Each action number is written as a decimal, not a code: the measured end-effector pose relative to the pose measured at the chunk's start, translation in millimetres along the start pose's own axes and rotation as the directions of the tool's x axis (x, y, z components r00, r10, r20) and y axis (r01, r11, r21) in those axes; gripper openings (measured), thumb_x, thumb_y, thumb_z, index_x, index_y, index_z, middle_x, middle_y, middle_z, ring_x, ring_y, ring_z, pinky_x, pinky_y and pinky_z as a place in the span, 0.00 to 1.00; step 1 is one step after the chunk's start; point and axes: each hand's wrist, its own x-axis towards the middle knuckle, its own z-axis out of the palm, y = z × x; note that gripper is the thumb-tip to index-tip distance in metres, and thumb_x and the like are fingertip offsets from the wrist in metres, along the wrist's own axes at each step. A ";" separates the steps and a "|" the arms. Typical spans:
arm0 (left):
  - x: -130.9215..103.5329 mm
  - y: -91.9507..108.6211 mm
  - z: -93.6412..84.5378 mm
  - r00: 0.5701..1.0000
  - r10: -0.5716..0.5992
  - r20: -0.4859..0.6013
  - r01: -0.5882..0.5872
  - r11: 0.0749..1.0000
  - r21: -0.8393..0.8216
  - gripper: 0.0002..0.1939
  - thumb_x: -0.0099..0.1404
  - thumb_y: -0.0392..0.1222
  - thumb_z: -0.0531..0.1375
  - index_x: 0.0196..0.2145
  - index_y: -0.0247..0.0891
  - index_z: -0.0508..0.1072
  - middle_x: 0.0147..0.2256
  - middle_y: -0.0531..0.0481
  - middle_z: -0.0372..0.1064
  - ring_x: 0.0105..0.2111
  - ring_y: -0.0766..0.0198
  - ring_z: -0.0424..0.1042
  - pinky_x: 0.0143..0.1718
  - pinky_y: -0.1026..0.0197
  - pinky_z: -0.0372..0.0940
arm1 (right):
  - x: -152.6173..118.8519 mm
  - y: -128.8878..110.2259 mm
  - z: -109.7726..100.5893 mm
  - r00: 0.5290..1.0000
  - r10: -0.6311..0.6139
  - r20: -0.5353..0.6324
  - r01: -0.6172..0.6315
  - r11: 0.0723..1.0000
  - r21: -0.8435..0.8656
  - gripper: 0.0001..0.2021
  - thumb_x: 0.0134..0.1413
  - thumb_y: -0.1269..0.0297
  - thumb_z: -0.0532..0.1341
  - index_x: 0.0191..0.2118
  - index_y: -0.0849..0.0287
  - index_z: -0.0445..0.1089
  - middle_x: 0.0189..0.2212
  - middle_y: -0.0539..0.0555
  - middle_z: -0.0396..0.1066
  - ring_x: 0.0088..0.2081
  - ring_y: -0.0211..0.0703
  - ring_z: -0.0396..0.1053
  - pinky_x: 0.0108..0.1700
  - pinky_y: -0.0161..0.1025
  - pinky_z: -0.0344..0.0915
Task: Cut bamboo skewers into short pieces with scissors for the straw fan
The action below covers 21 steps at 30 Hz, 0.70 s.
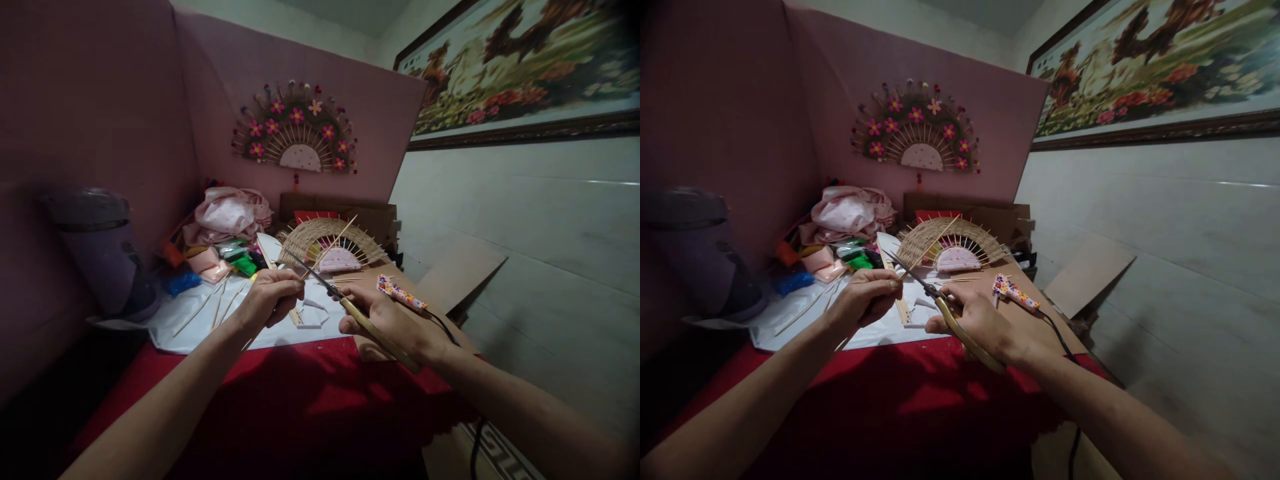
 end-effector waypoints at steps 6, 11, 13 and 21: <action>1.7 0.1 -0.1 0.998 -0.046 0.047 0.053 0.985 -0.166 0.10 0.53 0.40 0.60 0.19 0.32 0.66 0.09 0.59 0.49 0.07 0.78 0.43 0.07 0.73 0.39 | 0.9 0.6 1.5 1.000 -0.014 -0.009 0.015 0.996 0.091 0.19 0.45 0.49 0.63 0.39 0.56 0.66 0.24 0.48 0.60 0.25 0.36 0.57 0.26 0.35 0.55; 1.1 -2.7 -4.8 0.964 -0.146 0.222 0.220 0.907 -0.360 0.11 0.56 0.39 0.57 0.19 0.33 0.64 0.10 0.61 0.45 0.07 0.78 0.41 0.06 0.74 0.40 | 5.9 11.5 1.9 0.998 -0.069 0.000 0.068 0.989 0.131 0.22 0.42 0.47 0.64 0.41 0.56 0.64 0.24 0.47 0.58 0.25 0.36 0.57 0.27 0.34 0.55; 0.9 -4.8 -7.6 0.938 -0.163 0.307 0.281 0.875 -0.395 0.11 0.58 0.39 0.55 0.20 0.33 0.65 0.10 0.62 0.44 0.06 0.77 0.40 0.06 0.74 0.41 | 7.6 15.3 2.7 0.997 -0.078 0.010 0.076 0.988 0.136 0.24 0.43 0.48 0.64 0.42 0.57 0.63 0.25 0.46 0.59 0.25 0.35 0.56 0.27 0.34 0.55; 0.3 -9.5 -9.1 0.858 -0.098 0.505 0.369 0.800 -0.474 0.13 0.61 0.38 0.50 0.21 0.33 0.66 0.11 0.62 0.39 0.05 0.76 0.39 0.07 0.73 0.46 | 7.3 16.3 9.7 0.992 -0.127 -0.001 0.126 0.985 0.115 0.21 0.45 0.53 0.64 0.44 0.56 0.62 0.27 0.48 0.60 0.29 0.38 0.62 0.33 0.37 0.60</action>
